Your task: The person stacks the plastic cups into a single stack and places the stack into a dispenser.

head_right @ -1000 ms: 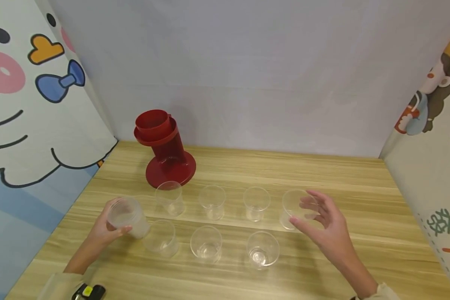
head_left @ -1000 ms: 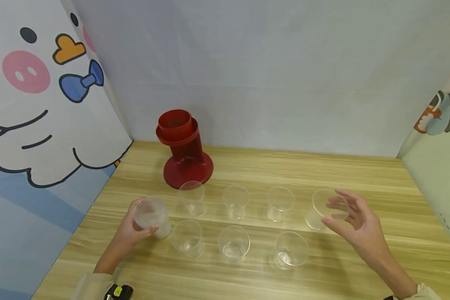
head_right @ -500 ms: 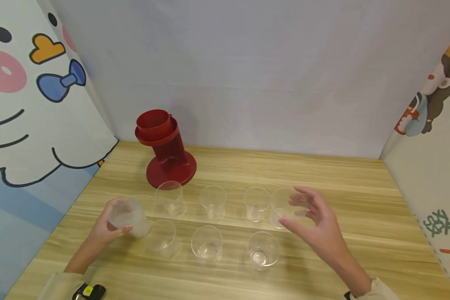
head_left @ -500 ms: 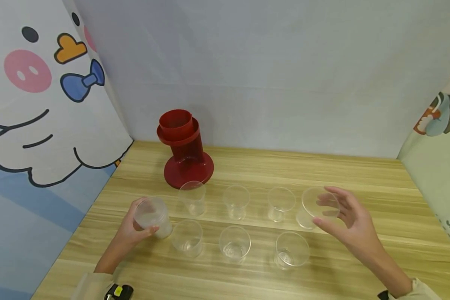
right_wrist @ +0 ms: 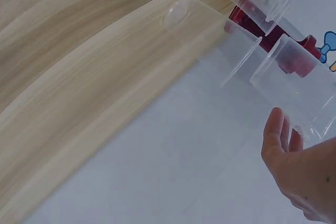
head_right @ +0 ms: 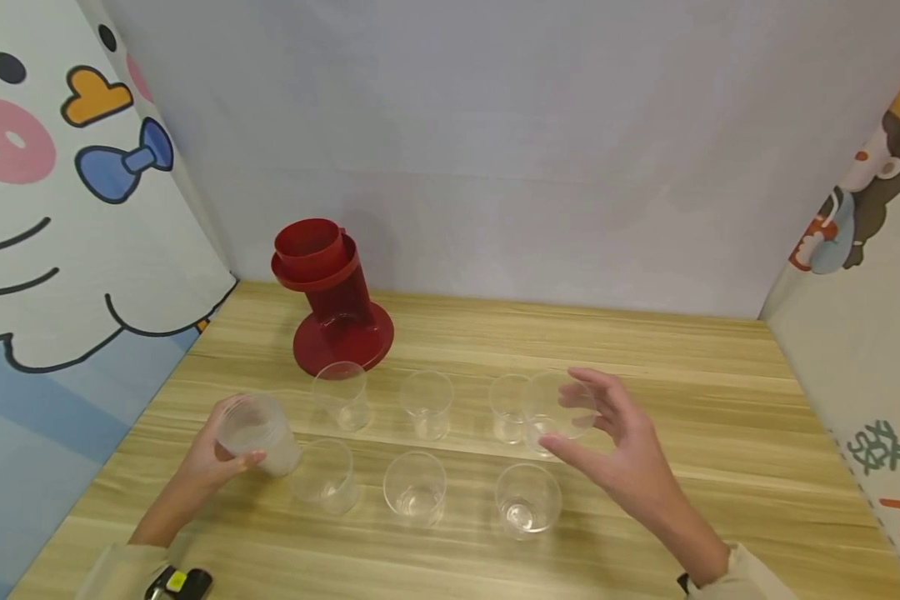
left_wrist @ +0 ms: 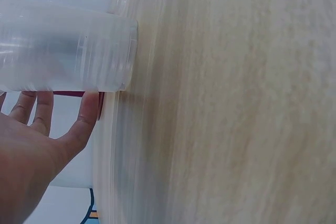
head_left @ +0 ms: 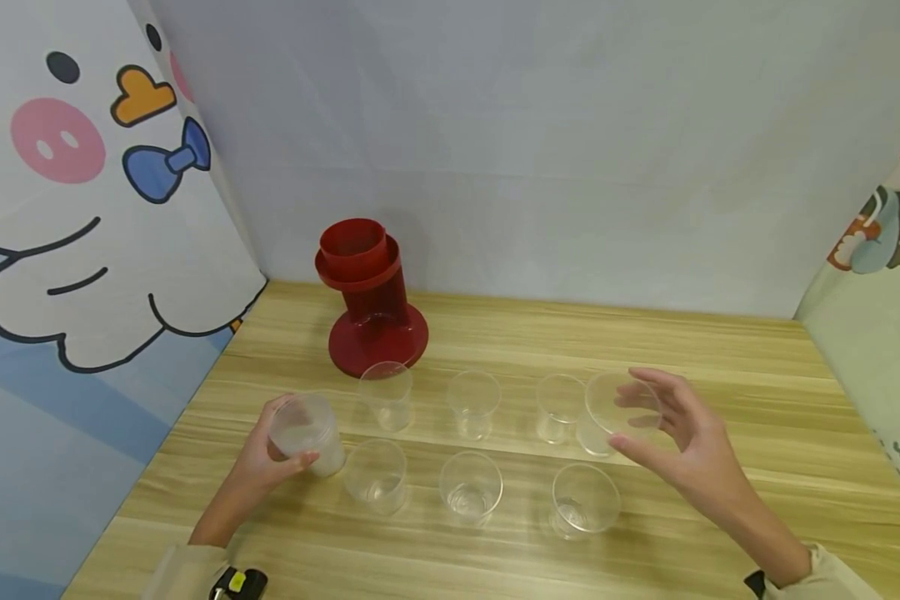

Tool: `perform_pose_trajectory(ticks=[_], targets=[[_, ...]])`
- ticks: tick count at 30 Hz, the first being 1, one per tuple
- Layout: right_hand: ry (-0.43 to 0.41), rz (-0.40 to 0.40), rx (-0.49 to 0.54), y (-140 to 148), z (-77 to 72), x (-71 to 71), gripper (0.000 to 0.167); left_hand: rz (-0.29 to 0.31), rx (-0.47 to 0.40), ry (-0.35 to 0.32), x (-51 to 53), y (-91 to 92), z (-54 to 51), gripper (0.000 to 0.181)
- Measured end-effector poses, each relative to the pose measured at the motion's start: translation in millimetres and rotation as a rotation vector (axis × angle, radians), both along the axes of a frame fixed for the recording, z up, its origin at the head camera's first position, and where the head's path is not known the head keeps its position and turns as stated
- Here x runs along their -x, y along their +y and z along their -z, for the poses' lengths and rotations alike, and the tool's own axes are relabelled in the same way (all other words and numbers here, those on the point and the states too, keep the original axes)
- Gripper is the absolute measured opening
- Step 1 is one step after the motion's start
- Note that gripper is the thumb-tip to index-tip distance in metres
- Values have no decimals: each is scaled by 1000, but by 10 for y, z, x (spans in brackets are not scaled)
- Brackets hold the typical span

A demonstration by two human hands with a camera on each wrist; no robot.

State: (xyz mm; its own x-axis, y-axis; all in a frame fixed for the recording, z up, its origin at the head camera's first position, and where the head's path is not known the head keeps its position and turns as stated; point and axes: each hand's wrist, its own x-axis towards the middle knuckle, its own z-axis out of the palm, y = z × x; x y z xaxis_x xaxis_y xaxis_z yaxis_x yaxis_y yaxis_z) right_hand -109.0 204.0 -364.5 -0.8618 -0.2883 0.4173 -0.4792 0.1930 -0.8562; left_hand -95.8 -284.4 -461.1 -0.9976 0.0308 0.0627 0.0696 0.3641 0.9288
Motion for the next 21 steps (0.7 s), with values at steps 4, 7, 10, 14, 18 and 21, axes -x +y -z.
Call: perform_pose_trajectory(ticks=[4,7,10,14,18,21], targets=[[8,-7,-15,-33,-8,11,71,1,3,2,-2,1,1,76],[11,-14,-28,-61,-18,16,70,4,4,6,-2,0,4,76],[13,-22,-39,-94,-26,25,71,6,7,9,-2,-2,4,76],[8,-27,-59,-143,-30,41,72,7,0,4,-7,-1,-5,77],[-4,-34,-75,-188,-29,57,73,9,-14,-1,-10,9,-22,77],[-13,-47,-78,-223,-28,68,72,12,-6,0,-9,13,-23,76]])
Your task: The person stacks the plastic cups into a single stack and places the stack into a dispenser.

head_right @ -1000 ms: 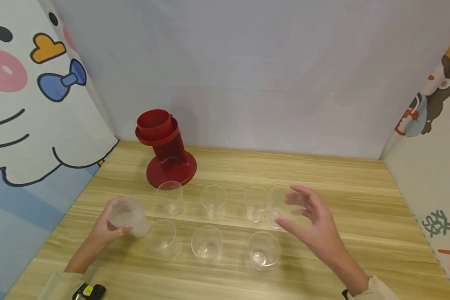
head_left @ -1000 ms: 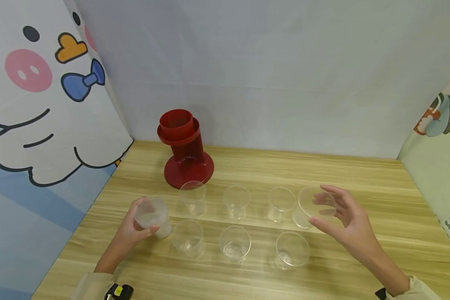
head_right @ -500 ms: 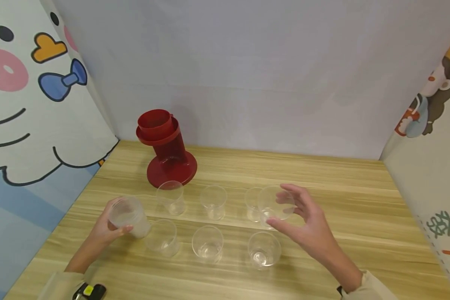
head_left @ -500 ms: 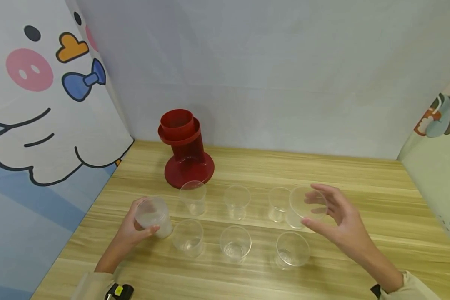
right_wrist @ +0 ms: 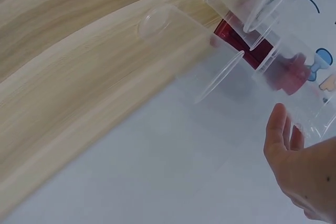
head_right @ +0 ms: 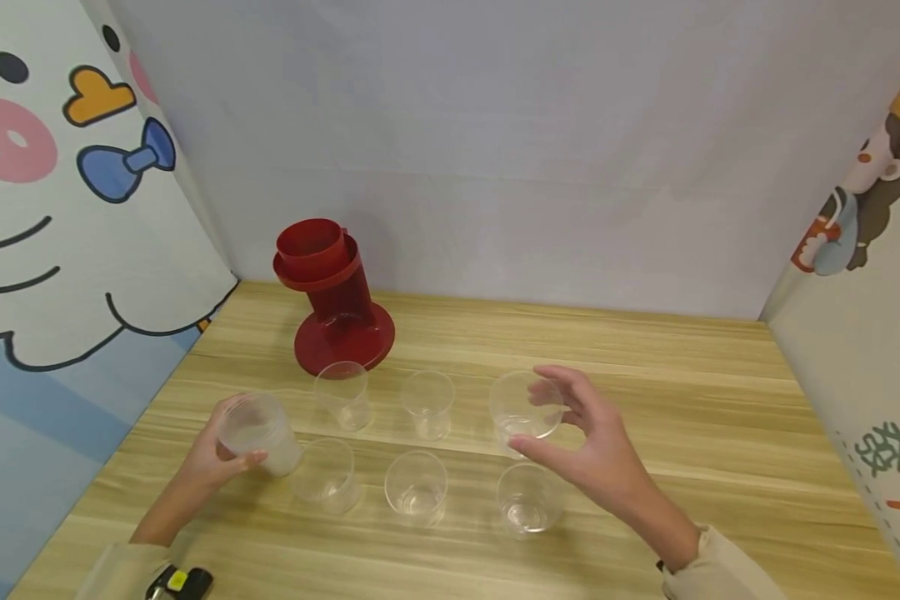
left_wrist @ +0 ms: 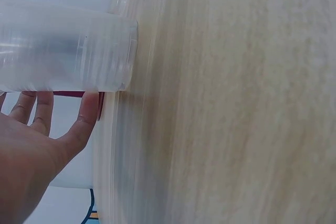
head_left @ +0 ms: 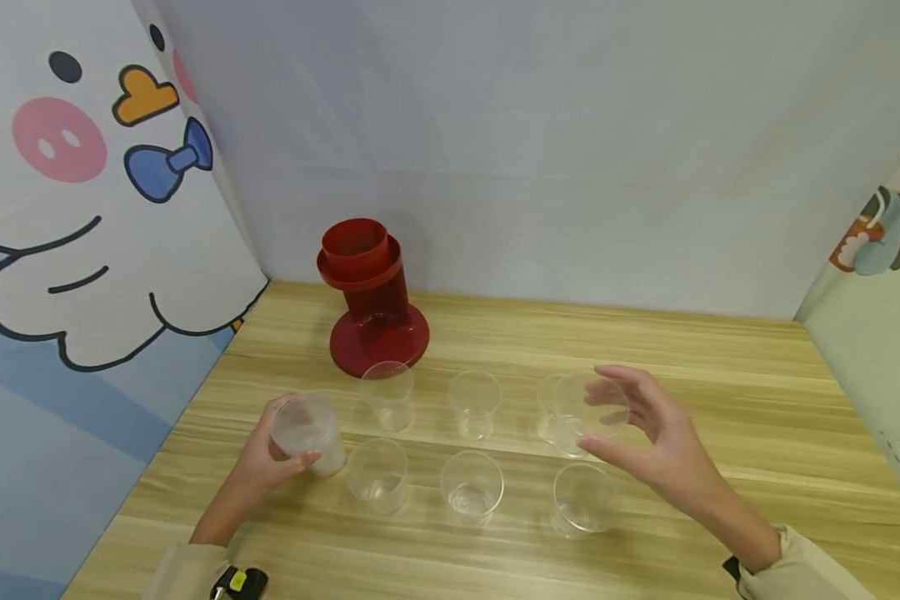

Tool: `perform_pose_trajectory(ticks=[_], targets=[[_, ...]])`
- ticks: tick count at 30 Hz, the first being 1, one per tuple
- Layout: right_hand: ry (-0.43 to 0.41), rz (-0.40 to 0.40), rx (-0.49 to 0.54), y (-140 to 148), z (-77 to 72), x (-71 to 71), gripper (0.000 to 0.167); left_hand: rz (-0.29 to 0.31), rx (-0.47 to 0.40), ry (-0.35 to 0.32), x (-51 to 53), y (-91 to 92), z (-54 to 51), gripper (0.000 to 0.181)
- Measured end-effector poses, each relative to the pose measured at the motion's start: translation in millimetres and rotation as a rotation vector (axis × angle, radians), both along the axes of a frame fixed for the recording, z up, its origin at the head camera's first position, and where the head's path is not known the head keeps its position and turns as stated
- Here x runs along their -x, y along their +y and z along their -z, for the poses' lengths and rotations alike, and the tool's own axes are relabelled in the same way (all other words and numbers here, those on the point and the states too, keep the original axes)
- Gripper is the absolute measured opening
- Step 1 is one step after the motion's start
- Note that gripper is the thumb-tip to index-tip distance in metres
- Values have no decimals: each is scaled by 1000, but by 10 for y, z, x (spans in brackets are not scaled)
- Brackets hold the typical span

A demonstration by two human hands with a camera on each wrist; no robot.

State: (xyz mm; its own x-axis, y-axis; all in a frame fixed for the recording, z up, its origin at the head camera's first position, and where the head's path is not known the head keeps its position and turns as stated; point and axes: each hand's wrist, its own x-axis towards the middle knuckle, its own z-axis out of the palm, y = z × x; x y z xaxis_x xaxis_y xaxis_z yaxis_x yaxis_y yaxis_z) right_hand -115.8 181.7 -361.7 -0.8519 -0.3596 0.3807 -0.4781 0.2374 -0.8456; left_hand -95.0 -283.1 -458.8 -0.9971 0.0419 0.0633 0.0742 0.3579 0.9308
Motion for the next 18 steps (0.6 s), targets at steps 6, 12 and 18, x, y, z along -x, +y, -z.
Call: perform_pose_trajectory(ticks=[6,12,18], targets=[[-3,-21,-3,-87,-21,21,72,0,-2,-15,5,-2,0,76],[-17,-39,-13,-172,-51,40,71,2,-14,-25,3,-7,0,76],[-43,-61,-16,-266,-77,62,69,8,-7,-25,0,-12,-8,77]])
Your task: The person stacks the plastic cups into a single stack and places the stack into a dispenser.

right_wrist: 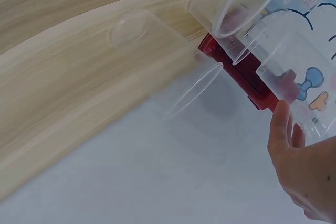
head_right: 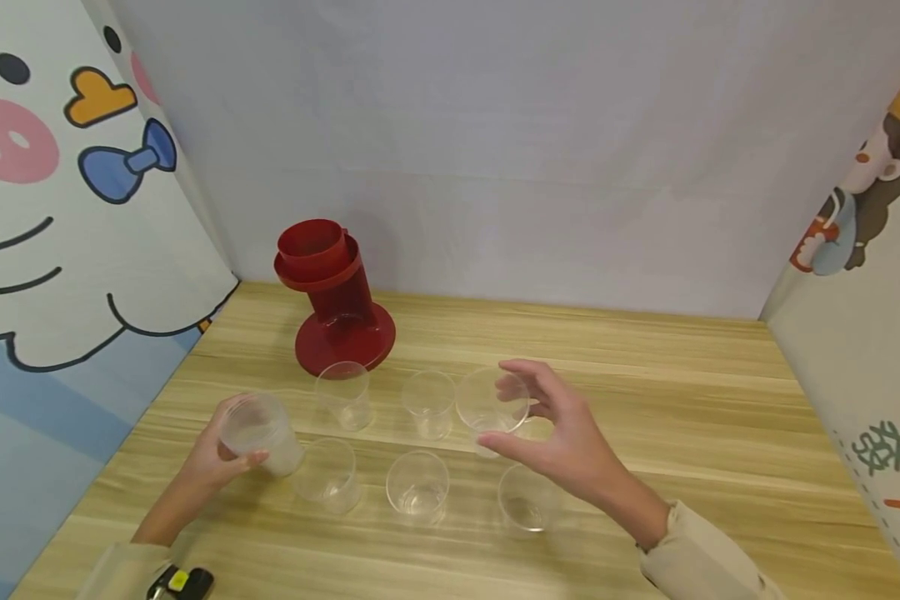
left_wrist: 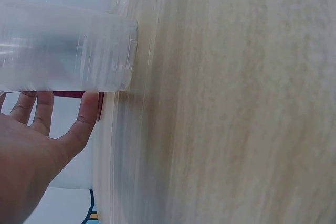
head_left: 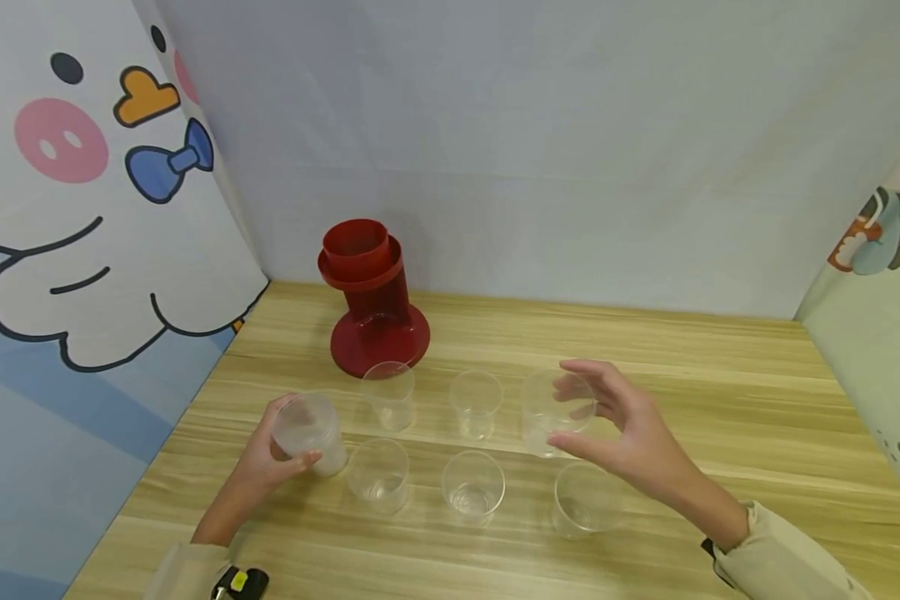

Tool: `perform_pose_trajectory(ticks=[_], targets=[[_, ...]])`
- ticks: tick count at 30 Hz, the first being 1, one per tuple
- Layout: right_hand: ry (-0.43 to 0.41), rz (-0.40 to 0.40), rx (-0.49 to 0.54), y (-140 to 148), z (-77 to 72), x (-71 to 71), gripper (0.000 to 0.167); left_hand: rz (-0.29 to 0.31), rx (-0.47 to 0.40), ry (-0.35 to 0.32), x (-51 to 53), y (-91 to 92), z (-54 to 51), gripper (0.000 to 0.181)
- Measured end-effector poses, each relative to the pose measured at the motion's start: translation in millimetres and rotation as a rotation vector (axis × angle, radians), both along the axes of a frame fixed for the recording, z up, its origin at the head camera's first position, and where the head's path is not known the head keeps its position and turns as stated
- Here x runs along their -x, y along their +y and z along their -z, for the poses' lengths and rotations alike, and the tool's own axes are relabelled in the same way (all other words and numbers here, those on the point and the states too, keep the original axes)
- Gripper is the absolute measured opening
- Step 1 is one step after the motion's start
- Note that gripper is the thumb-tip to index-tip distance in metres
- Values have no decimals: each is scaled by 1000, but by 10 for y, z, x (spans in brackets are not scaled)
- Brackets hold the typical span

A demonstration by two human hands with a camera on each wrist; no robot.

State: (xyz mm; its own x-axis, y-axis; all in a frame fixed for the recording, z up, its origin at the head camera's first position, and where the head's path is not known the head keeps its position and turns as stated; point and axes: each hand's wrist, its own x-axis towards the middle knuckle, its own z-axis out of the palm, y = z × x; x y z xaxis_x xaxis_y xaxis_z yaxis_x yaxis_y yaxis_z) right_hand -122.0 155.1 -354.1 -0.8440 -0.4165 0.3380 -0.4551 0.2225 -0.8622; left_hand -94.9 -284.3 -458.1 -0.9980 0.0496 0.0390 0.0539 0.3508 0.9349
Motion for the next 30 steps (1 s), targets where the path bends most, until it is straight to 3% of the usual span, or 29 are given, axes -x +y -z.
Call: perform_pose_trajectory(ticks=[12,30], targets=[[-58,-40,-1,-155,12,50,69,-11,12,-17,1,-10,18,76],[-63,-72,-31,-453,53,126,64,8,-11,6,22,-30,47,74]])
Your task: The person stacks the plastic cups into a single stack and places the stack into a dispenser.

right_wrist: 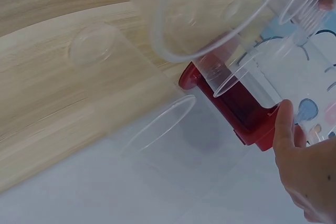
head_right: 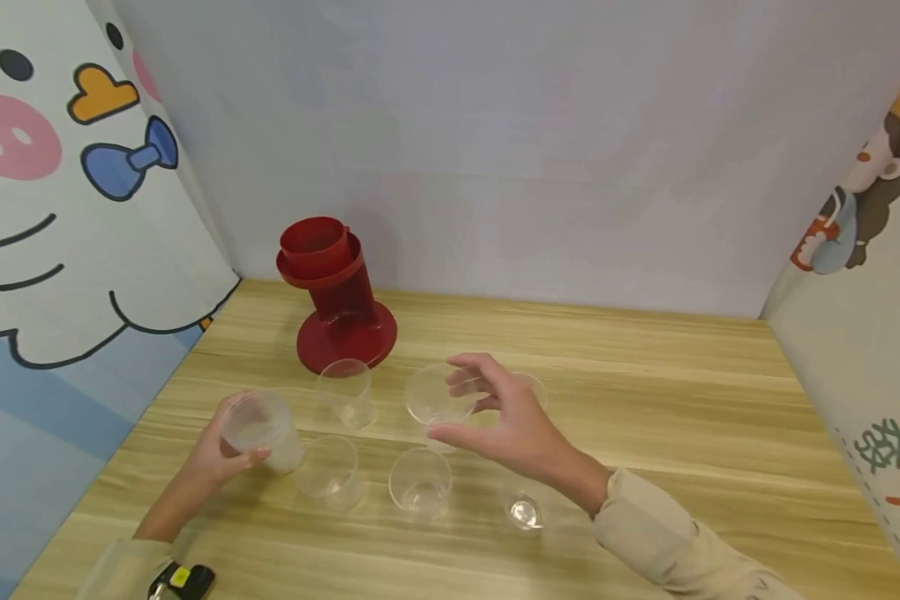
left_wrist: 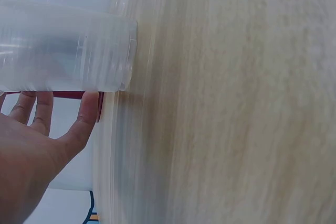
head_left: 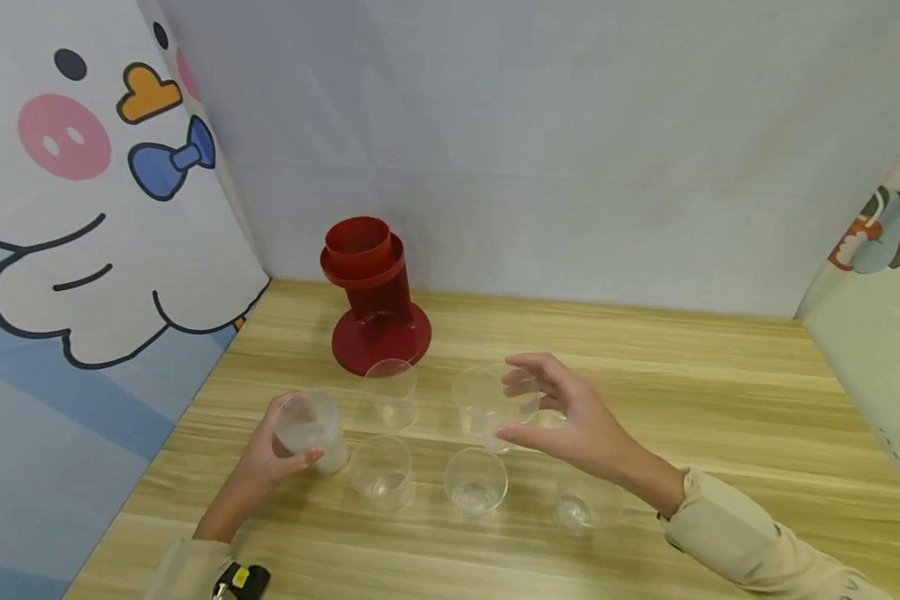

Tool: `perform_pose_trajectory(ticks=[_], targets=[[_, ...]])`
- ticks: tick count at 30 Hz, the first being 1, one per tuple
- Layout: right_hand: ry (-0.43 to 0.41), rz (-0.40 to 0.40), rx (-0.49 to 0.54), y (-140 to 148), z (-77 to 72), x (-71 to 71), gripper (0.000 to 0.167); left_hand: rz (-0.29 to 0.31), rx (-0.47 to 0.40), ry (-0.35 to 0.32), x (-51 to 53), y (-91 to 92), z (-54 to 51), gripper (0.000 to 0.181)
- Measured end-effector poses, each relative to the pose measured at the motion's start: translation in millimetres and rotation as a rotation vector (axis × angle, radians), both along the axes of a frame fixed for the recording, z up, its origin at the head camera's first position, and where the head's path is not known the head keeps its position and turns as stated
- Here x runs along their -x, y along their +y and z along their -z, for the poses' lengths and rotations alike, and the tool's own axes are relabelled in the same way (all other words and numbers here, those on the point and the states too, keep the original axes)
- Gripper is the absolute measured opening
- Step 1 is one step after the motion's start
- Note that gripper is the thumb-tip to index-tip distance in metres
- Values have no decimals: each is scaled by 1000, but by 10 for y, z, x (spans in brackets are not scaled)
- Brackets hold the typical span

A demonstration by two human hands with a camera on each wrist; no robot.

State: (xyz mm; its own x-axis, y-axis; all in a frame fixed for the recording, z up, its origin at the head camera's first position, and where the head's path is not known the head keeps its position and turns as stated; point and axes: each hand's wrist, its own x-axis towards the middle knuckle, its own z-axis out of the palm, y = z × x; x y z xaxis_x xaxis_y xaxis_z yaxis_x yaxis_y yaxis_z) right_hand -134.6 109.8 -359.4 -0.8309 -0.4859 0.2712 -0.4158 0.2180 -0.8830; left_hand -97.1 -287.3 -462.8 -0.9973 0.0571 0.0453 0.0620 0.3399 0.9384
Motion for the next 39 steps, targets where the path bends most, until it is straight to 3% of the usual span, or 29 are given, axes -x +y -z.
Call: perform_pose_trajectory(ticks=[7,13,39], targets=[[13,-15,-16,-97,0,24,64,15,-31,12,4,-5,-6,73],[27,-16,-37,-146,-11,44,64,9,-2,7,-1,-1,-18,73],[-27,-89,8,-548,-44,171,63,-1,27,3,-4,-6,7,74]])
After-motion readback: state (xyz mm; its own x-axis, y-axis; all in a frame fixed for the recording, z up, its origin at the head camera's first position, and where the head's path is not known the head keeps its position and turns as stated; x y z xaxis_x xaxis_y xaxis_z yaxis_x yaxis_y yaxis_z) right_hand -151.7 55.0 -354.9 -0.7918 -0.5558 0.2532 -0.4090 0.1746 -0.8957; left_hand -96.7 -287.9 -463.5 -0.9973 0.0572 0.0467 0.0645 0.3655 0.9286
